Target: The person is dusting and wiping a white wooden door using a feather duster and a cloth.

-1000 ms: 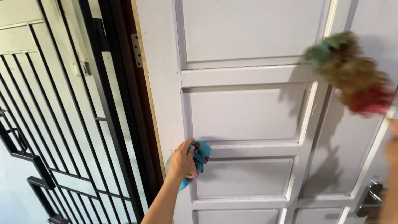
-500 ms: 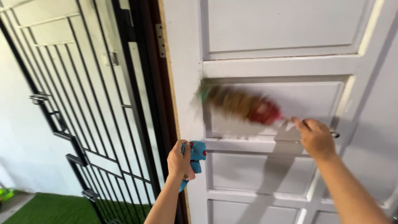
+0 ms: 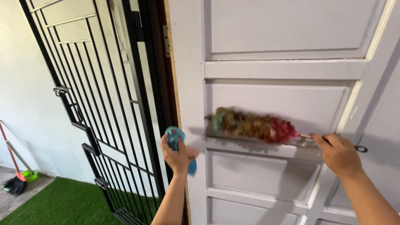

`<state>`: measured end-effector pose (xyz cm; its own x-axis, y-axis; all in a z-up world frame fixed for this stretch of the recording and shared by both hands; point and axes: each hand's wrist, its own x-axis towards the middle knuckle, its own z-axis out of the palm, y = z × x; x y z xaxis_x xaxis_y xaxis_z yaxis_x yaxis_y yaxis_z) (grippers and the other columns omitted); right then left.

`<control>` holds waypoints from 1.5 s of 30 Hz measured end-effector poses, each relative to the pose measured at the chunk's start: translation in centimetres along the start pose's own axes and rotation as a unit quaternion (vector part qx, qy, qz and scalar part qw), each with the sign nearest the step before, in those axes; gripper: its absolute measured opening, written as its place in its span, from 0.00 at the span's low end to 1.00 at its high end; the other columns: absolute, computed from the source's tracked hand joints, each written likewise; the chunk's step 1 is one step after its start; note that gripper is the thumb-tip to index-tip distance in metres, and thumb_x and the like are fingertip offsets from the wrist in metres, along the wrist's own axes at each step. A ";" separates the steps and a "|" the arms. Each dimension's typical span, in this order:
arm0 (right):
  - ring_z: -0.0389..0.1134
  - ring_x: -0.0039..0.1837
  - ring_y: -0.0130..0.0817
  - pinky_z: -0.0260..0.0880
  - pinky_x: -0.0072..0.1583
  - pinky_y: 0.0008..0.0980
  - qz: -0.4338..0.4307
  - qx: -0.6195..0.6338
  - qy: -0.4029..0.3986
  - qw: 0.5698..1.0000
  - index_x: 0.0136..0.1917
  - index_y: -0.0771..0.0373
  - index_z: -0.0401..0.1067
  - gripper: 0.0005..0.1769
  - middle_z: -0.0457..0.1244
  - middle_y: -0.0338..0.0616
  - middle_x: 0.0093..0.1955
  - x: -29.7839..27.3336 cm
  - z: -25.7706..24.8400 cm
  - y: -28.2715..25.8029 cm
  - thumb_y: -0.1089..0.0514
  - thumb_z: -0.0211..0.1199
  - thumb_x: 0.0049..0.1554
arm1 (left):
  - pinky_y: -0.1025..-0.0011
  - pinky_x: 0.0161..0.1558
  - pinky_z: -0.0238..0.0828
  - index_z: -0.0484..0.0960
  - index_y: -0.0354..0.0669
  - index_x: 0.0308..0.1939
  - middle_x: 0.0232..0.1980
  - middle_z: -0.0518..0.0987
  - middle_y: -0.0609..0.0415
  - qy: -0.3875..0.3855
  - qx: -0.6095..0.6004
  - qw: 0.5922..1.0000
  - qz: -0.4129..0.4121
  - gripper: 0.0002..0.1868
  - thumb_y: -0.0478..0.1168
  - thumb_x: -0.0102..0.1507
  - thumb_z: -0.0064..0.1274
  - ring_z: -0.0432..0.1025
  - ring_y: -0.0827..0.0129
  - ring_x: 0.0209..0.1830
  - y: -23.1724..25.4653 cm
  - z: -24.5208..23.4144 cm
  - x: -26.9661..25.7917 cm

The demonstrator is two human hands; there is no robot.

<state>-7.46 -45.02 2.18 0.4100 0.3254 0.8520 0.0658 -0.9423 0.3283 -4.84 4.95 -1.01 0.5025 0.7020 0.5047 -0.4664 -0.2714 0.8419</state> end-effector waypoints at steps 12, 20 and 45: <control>0.70 0.49 0.34 0.71 0.49 0.28 0.232 0.170 0.138 0.948 0.66 0.56 0.76 0.12 0.67 0.43 0.52 -12.4 2.5 4.6 0.66 0.62 0.72 | 0.53 0.54 0.65 0.81 0.42 0.48 0.51 0.82 0.45 -0.113 0.102 0.893 0.423 0.17 0.32 0.55 0.52 0.74 0.46 0.50 6.3 9.9 -9.6; 0.71 0.47 0.32 0.71 0.48 0.29 0.276 0.224 0.098 0.929 0.65 0.57 0.77 0.14 0.68 0.43 0.49 -15.0 2.3 4.1 0.65 0.61 0.67 | 0.53 0.63 0.68 0.77 0.39 0.56 0.56 0.81 0.40 -0.446 0.144 0.737 0.487 0.16 0.35 0.66 0.43 0.76 0.50 0.57 2.2 27.5 -26.0; 0.69 0.47 0.28 0.70 0.49 0.26 0.351 0.255 0.112 0.894 0.64 0.66 0.74 0.13 0.68 0.45 0.50 -15.7 1.6 1.1 0.67 0.60 0.67 | 0.55 0.53 0.75 0.85 0.44 0.45 0.47 0.84 0.49 -0.518 0.267 0.678 0.448 0.12 0.37 0.63 0.47 0.79 0.58 0.51 1.3 29.5 -26.8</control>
<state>-12.43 -51.30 -11.51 0.3248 -0.4067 0.8539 0.2931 -0.8151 -0.4997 2.53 -33.63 -7.79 0.5623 -0.6663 0.4897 -0.7310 -0.6774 -0.0824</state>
